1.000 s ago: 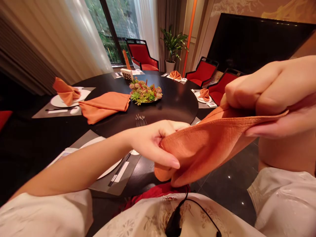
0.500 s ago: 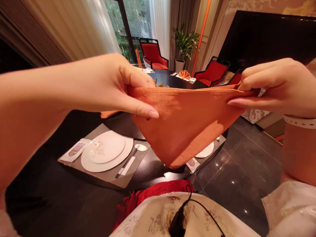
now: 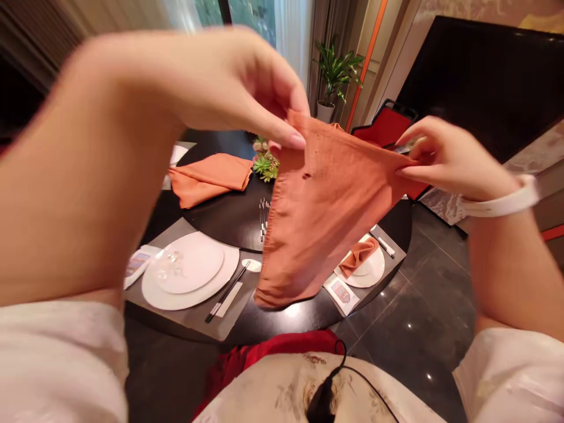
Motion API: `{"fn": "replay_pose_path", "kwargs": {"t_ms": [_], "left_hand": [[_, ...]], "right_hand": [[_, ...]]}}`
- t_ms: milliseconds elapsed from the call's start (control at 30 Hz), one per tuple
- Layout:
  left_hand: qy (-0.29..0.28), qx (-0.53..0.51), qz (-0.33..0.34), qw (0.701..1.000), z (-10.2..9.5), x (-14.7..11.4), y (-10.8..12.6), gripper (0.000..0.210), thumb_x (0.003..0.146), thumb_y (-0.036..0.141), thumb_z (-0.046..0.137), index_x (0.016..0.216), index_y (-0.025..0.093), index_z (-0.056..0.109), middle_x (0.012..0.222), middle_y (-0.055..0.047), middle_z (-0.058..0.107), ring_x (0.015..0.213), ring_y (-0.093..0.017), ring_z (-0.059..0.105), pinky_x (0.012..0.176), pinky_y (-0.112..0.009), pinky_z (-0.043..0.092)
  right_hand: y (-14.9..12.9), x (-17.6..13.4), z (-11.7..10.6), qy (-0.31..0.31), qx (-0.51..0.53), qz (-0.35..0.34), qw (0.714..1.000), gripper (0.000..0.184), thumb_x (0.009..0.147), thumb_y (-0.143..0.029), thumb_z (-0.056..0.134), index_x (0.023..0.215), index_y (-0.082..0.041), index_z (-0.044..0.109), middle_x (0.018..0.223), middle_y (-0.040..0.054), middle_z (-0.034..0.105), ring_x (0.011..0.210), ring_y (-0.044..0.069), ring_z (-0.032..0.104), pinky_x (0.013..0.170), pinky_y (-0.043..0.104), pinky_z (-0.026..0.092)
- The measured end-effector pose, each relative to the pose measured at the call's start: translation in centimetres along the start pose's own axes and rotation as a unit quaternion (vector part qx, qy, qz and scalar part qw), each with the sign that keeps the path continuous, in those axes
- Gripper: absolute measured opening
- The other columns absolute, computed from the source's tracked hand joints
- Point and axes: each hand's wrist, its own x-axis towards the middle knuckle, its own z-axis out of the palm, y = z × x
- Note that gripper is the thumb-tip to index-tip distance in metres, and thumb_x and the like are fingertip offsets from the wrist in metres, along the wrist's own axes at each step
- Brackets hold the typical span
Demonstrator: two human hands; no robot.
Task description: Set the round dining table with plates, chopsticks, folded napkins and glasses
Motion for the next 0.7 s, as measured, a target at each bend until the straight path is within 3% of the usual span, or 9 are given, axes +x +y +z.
{"fn": "replay_pose_path", "kwargs": {"t_ms": [67, 100, 200, 267, 367, 467, 533, 633, 700], "left_hand": [[-0.076, 0.040, 0.063, 0.994, 1.7, 3.6, -2.6, 0.030, 0.076, 0.002, 0.068, 0.106, 0.005, 0.063, 0.066, 0.008, 0.065, 0.066, -0.011, 0.068, 0.081, -0.041, 0.053], [-0.065, 0.049, 0.051, 0.995, 2.6, 5.6, -4.2, 0.033, 0.076, 0.003, 0.069, 0.108, 0.008, 0.062, 0.061, 0.009, 0.062, 0.062, -0.011, 0.067, 0.079, -0.040, 0.054], [0.031, 0.108, 0.009, 0.994, 4.5, 11.9, -9.0, 0.023, 0.063, 0.002, 0.075, 0.080, 0.013, 0.064, 0.058, 0.004, 0.058, 0.066, -0.018, 0.066, 0.077, -0.037, 0.053], [0.107, 0.111, 0.035, 0.987, 4.8, 15.5, -10.9, 0.019, 0.063, 0.004, 0.073, 0.073, 0.015, 0.061, 0.064, 0.000, 0.062, 0.074, -0.021, 0.066, 0.079, -0.036, 0.052], [0.190, 0.056, 0.112, 0.974, 4.0, 18.5, -10.9, 0.009, 0.076, 0.011, 0.065, 0.082, 0.014, 0.059, 0.083, -0.004, 0.067, 0.086, -0.020, 0.066, 0.082, -0.033, 0.051], [0.207, 0.027, 0.179, 0.961, 3.7, 17.8, -10.1, 0.009, 0.088, 0.017, 0.051, 0.091, 0.012, 0.057, 0.095, -0.004, 0.066, 0.097, -0.019, 0.065, 0.087, -0.032, 0.048], [0.200, 0.027, 0.189, 0.961, 4.6, 16.1, -10.9, 0.009, 0.086, 0.021, 0.056, 0.089, 0.013, 0.058, 0.094, -0.004, 0.065, 0.095, -0.019, 0.063, 0.087, -0.031, 0.048], [0.161, 0.014, 0.147, 0.976, 8.0, 13.0, -15.6, 0.020, 0.078, 0.034, 0.068, 0.084, 0.016, 0.060, 0.082, -0.002, 0.065, 0.081, -0.018, 0.060, 0.078, -0.029, 0.048], [0.113, -0.005, 0.086, 0.990, 11.4, 11.4, -20.6, 0.027, 0.078, 0.043, 0.066, 0.081, 0.017, 0.062, 0.077, -0.002, 0.065, 0.073, -0.017, 0.058, 0.073, -0.029, 0.047]], "right_hand": [[2.4, 2.2, 3.6, -0.002, -0.042, 0.076, 0.996, 0.015, 0.065, -0.007, 0.074, 0.075, -0.016, 0.069, 0.065, -0.0012, 0.062, 0.064, 0.014, 0.056, 0.063, 0.028, 0.042], [3.8, 3.3, 5.5, 0.005, -0.065, 0.113, 0.991, 0.011, 0.065, -0.007, 0.073, 0.065, -0.016, 0.066, 0.060, -0.0008, 0.060, 0.064, 0.015, 0.056, 0.065, 0.029, 0.043], [7.3, 6.5, 10.0, 0.038, -0.065, 0.212, 0.974, 0.014, 0.067, -0.007, 0.067, 0.058, -0.016, 0.063, 0.057, 0.0008, 0.058, 0.063, 0.017, 0.056, 0.067, 0.030, 0.045], [8.7, 8.5, 11.0, 0.111, -0.013, 0.245, 0.963, 0.011, 0.069, -0.007, 0.064, 0.062, -0.016, 0.064, 0.059, 0.0008, 0.058, 0.063, 0.016, 0.057, 0.066, 0.030, 0.048], [8.9, 10.5, 9.7, 0.242, 0.130, 0.250, 0.928, 0.004, 0.073, -0.014, 0.062, 0.072, -0.018, 0.063, 0.061, -0.0010, 0.057, 0.062, 0.014, 0.060, 0.064, 0.028, 0.052], [8.5, 10.7, 8.1, 0.299, 0.267, 0.232, 0.886, 0.009, 0.075, -0.023, 0.067, 0.074, -0.020, 0.058, 0.062, -0.0030, 0.055, 0.061, 0.013, 0.061, 0.063, 0.026, 0.056], [8.9, 9.4, 9.0, 0.291, 0.303, 0.227, 0.879, 0.018, 0.073, -0.028, 0.073, 0.071, -0.020, 0.057, 0.062, -0.0035, 0.053, 0.062, 0.012, 0.059, 0.063, 0.026, 0.056], [10.9, 5.6, 14.3, 0.224, 0.353, 0.267, 0.868, 0.028, 0.074, -0.041, 0.075, 0.072, -0.018, 0.059, 0.063, -0.0008, 0.056, 0.063, 0.013, 0.058, 0.063, 0.026, 0.054], [12.6, 2.4, 19.8, 0.194, 0.395, 0.336, 0.833, 0.030, 0.074, -0.043, 0.074, 0.072, -0.017, 0.059, 0.065, 0.0018, 0.059, 0.060, 0.013, 0.056, 0.057, 0.025, 0.050]]}}
